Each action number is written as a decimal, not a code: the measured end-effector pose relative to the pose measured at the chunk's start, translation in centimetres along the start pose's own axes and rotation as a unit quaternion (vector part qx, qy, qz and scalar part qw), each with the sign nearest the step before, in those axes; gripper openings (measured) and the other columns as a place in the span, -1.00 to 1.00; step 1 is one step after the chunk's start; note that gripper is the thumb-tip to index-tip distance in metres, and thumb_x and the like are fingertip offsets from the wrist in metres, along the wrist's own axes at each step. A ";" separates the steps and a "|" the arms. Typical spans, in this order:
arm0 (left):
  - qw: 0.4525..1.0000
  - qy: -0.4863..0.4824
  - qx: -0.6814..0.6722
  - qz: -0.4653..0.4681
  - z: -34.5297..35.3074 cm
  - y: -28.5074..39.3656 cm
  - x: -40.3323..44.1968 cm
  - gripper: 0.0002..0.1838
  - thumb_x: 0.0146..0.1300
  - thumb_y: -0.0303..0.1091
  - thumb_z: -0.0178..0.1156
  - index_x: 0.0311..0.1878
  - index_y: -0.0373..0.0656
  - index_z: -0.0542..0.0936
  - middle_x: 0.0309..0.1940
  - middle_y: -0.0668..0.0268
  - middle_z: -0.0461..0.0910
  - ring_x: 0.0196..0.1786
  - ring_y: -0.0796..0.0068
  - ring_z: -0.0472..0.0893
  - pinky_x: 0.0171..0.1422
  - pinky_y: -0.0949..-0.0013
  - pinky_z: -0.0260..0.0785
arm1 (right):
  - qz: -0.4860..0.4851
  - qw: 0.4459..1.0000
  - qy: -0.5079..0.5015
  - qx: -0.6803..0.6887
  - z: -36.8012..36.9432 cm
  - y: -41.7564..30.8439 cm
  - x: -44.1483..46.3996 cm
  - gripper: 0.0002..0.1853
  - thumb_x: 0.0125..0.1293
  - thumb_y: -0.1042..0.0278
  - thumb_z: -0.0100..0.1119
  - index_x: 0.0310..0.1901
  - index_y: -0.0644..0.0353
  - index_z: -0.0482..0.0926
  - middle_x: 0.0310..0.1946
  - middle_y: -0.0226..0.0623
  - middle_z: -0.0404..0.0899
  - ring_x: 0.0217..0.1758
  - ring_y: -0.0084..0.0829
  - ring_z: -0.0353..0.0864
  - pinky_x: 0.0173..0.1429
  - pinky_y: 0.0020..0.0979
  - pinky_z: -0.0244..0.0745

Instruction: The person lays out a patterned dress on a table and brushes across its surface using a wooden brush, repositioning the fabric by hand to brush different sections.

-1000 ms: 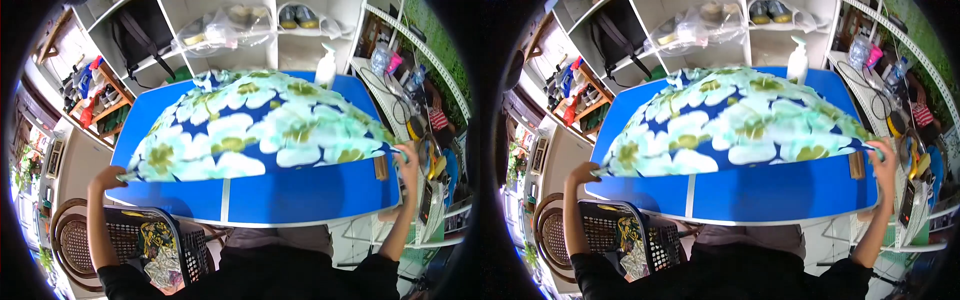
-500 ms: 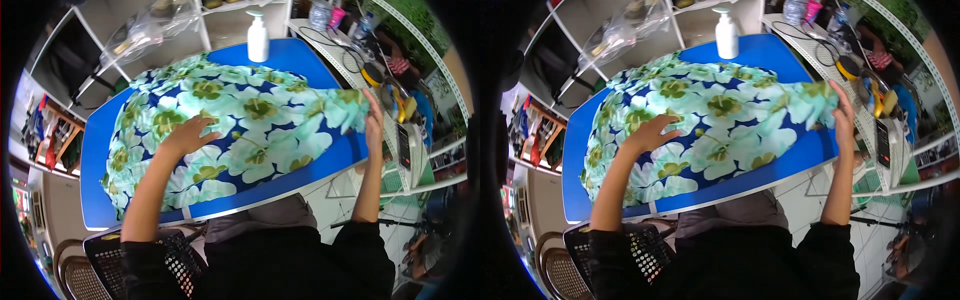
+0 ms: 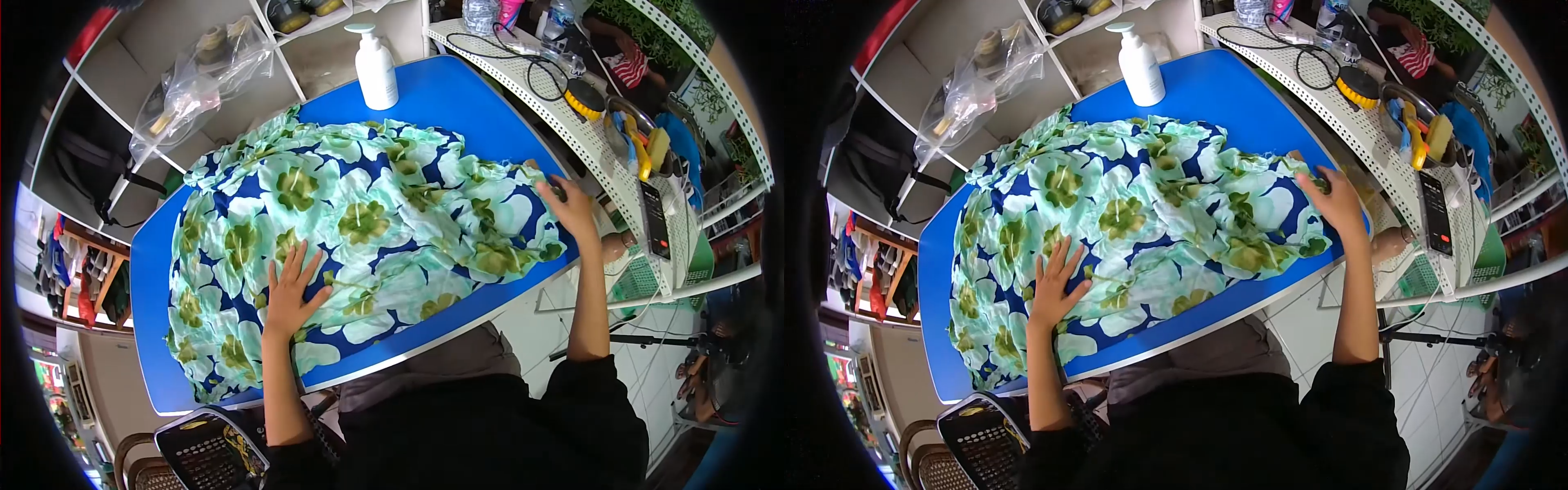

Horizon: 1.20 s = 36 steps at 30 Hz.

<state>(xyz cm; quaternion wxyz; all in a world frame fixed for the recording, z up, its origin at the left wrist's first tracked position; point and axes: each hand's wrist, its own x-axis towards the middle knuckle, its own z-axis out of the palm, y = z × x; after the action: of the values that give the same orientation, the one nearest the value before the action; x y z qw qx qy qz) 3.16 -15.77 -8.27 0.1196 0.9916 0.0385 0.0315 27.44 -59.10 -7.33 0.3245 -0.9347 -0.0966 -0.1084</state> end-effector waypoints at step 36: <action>0.995 0.051 -0.025 -0.082 -0.8 0.2 -4.1 -0.36 0.10 0.07 0.19 0.28 0.17 0.38 0.41 0.29 0.12 0.44 0.20 0.10 0.44 -0.15 -0.33 | -0.164 0.963 -0.157 -0.147 6.2 -13.5 0.0 -0.59 -0.12 0.30 0.32 -0.18 0.13 0.43 -0.37 -0.12 0.61 -0.29 0.02 0.58 -0.25 -0.09 0.48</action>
<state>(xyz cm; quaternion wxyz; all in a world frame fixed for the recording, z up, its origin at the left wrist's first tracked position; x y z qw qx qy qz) -0.95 -16.17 -7.68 0.1443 0.9789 0.1247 0.0729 24.96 -44.79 -4.18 0.1420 -0.9488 -0.2811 -0.0246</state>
